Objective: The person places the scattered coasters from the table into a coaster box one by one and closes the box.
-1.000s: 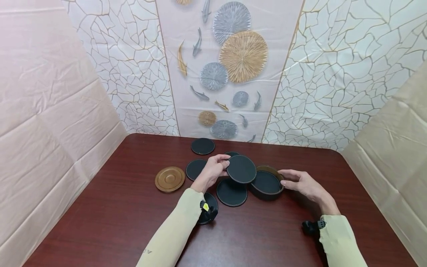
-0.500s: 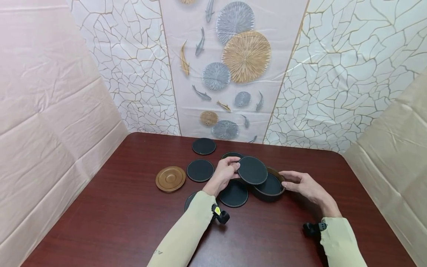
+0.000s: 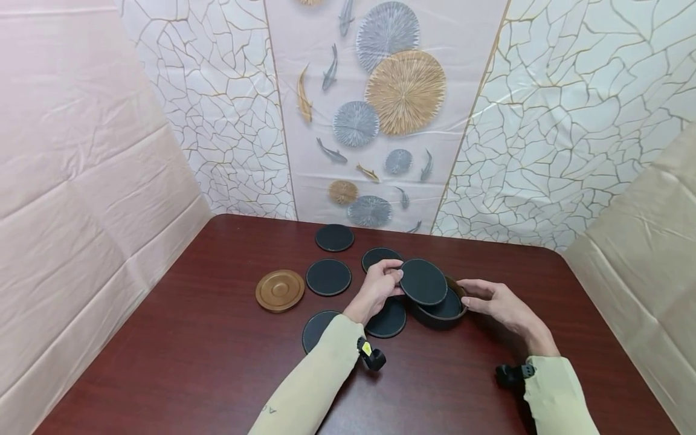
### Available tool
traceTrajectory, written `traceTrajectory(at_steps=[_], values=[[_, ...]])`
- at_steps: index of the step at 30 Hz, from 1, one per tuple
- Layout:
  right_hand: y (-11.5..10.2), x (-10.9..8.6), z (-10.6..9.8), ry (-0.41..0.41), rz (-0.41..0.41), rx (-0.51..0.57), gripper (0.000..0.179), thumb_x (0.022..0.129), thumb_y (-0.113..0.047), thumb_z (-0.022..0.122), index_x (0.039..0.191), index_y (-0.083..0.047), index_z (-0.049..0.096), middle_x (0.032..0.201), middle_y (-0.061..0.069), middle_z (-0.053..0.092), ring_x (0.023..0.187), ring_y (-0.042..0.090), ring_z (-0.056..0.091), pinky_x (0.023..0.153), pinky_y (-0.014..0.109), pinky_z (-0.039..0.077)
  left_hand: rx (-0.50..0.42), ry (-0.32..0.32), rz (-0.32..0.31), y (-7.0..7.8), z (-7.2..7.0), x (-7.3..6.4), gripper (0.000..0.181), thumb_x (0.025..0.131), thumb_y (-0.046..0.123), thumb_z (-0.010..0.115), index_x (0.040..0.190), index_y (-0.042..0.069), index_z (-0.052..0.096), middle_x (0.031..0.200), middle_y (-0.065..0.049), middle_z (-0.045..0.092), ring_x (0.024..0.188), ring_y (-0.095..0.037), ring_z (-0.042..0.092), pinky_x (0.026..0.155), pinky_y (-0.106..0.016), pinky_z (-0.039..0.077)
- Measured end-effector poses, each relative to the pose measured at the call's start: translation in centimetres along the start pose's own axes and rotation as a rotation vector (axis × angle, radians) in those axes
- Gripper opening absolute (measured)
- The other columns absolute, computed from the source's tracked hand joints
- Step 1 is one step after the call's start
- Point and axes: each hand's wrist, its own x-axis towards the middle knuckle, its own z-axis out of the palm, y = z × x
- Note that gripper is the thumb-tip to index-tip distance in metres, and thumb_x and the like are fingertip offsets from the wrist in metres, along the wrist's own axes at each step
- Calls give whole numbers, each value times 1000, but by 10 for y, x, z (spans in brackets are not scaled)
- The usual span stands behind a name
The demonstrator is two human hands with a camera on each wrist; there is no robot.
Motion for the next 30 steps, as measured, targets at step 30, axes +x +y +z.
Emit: traceTrajectory(at_steps=[30], values=[[-3,1,2,-11,1,50,63,91,-37,69,144,-9,48,137,20,58,107,-3,61,84,16,51,271,-26,35,-10,16,-12,18,94,3,62,108,12,69,82,2,60,72,-11,58,70,-32,57]])
